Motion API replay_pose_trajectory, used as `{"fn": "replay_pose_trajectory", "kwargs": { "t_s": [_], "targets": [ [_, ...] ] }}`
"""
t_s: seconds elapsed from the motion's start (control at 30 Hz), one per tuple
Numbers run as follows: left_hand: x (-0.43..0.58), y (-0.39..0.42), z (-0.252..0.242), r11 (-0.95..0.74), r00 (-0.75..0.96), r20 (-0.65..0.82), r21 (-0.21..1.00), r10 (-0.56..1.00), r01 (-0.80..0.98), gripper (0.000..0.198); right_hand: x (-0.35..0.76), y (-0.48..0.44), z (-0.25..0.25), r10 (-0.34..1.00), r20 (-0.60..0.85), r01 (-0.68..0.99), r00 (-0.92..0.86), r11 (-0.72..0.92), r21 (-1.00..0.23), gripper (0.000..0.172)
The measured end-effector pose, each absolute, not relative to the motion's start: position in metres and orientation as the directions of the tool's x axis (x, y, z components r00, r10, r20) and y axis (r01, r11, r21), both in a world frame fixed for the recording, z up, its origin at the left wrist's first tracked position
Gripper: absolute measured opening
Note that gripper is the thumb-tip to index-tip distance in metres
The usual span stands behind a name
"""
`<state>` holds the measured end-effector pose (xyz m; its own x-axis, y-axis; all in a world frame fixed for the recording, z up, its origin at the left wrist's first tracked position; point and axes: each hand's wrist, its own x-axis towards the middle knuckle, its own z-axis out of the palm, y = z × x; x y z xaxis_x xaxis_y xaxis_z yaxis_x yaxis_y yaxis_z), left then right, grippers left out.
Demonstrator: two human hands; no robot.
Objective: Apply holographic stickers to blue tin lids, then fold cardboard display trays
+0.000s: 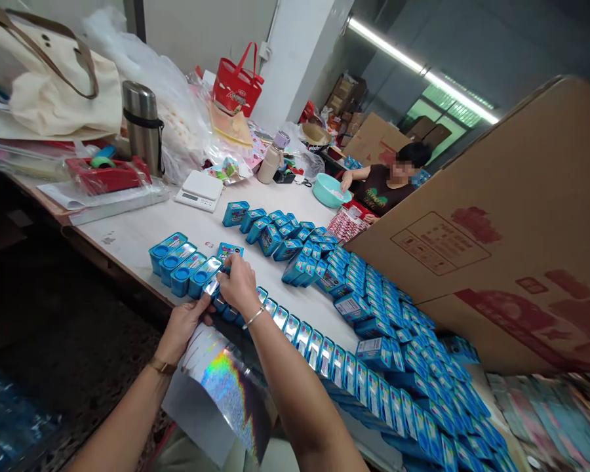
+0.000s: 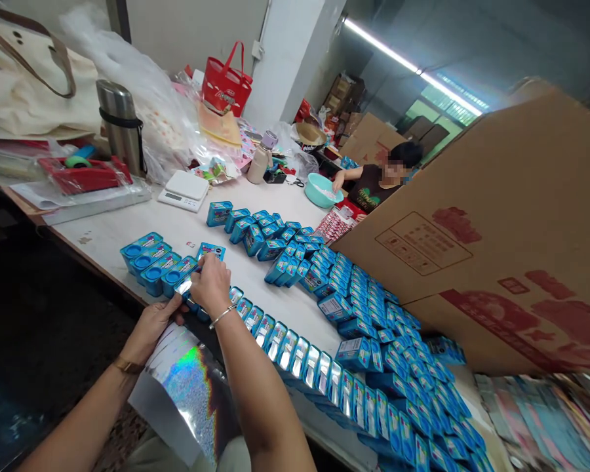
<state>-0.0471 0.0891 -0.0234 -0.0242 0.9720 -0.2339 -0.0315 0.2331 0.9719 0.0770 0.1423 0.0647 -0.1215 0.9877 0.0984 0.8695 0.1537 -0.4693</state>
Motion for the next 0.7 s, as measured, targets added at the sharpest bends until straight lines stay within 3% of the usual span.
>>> {"fn": "replay_pose_trajectory", "kwargs": {
  "t_s": [0.1,0.27,0.33,0.4,0.47,0.53,0.7],
  "targets": [
    [-0.05,0.085,-0.018,0.258,0.025,-0.257,0.965,0.966,-0.039,0.062,0.079,0.14,0.073,0.984,0.121,0.847,-0.133,0.176,-0.502,0.026],
    [-0.063,0.038,-0.003,0.189,-0.028,-0.189,0.982,0.982,-0.005,0.053,0.108,0.067,0.1,0.92,0.333,0.681,-0.207,0.38,-0.627,0.031],
    [-0.066,0.013,0.001,0.159,-0.053,-0.157,0.986,0.986,0.039,0.044,0.126,0.019,0.1,0.933,0.241,0.634,-0.266,0.358,-0.686,0.027],
    [-0.064,-0.01,0.002,0.139,-0.09,-0.132,0.987,0.987,0.076,0.039,0.141,-0.028,0.088,0.937,0.1,0.662,-0.335,0.31,-0.682,0.034],
    [-0.057,-0.026,0.0,0.119,-0.141,-0.106,0.989,0.984,0.084,0.037,0.148,-0.064,0.069,0.959,0.019,0.726,-0.282,0.226,-0.65,0.043],
    [-0.047,-0.036,-0.002,0.1,-0.183,-0.083,0.991,0.98,0.085,0.034,0.148,-0.088,0.048,0.987,0.025,0.755,-0.158,0.137,-0.641,0.037],
    [-0.025,-0.046,-0.004,0.082,-0.214,-0.063,0.993,0.975,0.08,0.033,0.14,-0.112,0.025,0.975,0.222,0.787,0.001,0.136,-0.602,0.031]
  ]
}}
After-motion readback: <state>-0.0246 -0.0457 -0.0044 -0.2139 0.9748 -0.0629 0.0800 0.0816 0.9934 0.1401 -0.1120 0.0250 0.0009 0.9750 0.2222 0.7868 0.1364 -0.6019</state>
